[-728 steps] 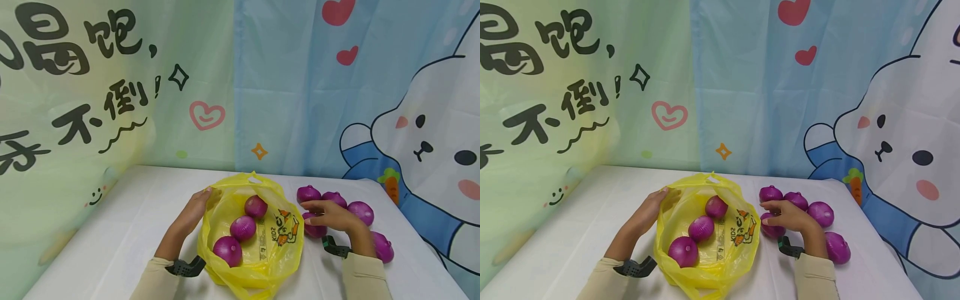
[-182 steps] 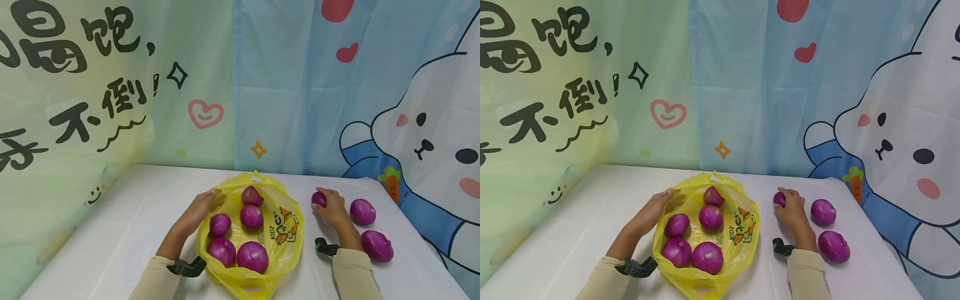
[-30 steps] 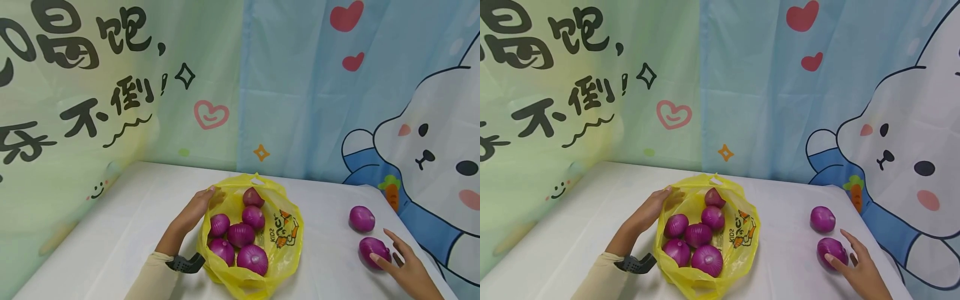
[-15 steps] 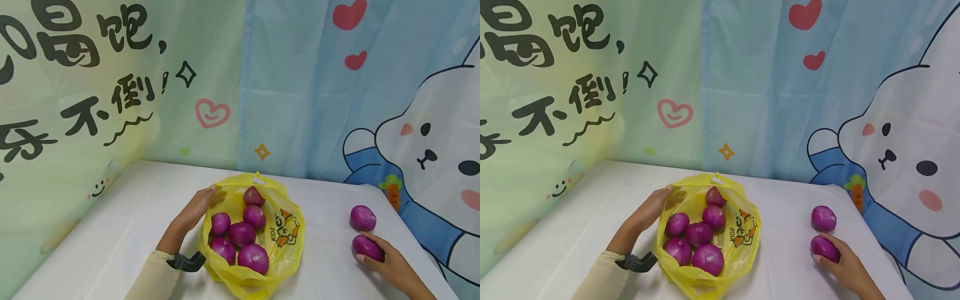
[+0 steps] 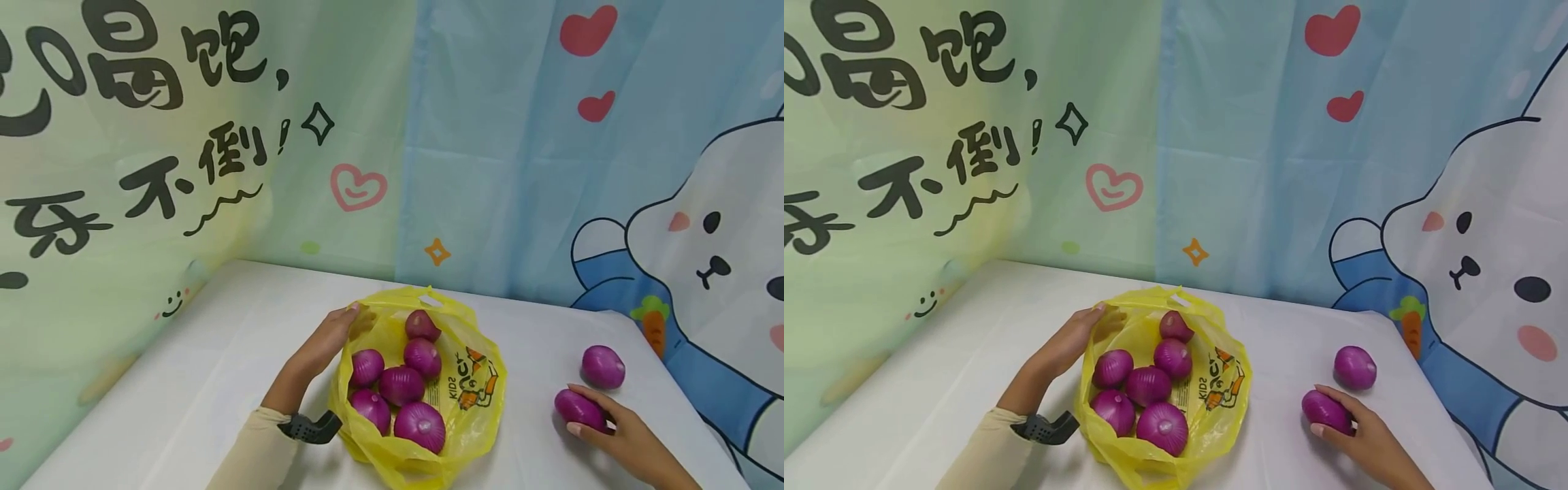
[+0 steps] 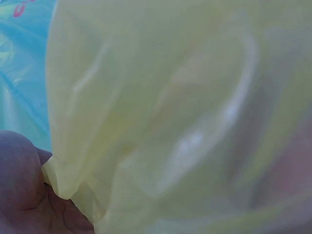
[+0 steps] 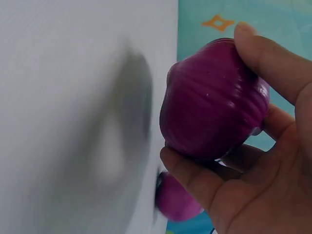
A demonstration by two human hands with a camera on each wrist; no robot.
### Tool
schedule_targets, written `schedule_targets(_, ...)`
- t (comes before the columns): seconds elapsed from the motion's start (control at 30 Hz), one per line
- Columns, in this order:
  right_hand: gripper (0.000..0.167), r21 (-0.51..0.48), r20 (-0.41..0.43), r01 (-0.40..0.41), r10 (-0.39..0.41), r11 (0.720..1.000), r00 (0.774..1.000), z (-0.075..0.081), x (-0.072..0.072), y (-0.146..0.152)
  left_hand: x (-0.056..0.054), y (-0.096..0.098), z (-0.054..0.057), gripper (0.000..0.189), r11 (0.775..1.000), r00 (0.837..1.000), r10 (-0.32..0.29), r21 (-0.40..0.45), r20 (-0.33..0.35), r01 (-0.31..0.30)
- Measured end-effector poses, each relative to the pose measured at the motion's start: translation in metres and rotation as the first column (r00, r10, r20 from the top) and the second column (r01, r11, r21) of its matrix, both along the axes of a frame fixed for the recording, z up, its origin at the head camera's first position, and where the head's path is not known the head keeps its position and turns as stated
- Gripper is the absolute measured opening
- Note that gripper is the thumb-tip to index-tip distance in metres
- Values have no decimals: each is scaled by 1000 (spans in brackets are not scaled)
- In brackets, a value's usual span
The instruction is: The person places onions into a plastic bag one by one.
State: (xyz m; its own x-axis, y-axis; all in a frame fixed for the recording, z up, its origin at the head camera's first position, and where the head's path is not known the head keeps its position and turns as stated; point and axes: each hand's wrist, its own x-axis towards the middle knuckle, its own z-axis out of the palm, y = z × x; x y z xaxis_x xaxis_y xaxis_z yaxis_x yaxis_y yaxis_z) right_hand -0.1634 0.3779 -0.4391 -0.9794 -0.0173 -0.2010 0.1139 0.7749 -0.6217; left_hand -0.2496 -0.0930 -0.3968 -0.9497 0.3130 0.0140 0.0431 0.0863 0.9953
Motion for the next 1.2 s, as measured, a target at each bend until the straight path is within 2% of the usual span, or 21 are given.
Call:
schedule_targets(0.1, 82, -22, -49, -27, 26, 999, 998, 8, 1, -10, -1, 1, 0, 49, 1000, 1000, 4, -5, 4, -4)
schedule_targets(0.27, 72, -123, -157, -109, 89, 986, 984, 29, 2, -28, -2, 1, -1, 49, 1000, 1000, 8, -3, -1, -8)
schedule_targets(0.43, 70, -226, -218, -232, 183, 946, 959, 51, 5, -43, -2, 1, -1, 49, 1000, 1000, 11, -5, -3, -11)
schedule_targets(0.63, 68, -334, -256, -308, 228, 891, 939, 73, 4, -62, -4, 1, -2, 51, 1000, 1000, 6, -11, -7, -7)
schedule_targets(0.83, 66, -397, -275, -374, 280, 838, 920, 79, -2, -79, -4, 2, -4, 50, 999, 1000, 28, -23, 8, -28)
schedule_targets(0.93, 64, -412, -290, -421, 322, 808, 901, 79, -7, -85, -4, 4, -4, 50, 999, 999, 31, -23, 11, -31)
schedule_targets(1.07, 63, -431, -285, -452, 358, 781, 889, 80, -15, -95, -4, 4, -4, 51, 999, 1000, 25, -29, 17, -24)
schedule_targets(1.2, 60, -441, -303, -512, 414, 737, 858, 80, -28, -111, -6, 4, -6, 51, 999, 999, 30, -27, 23, -29)
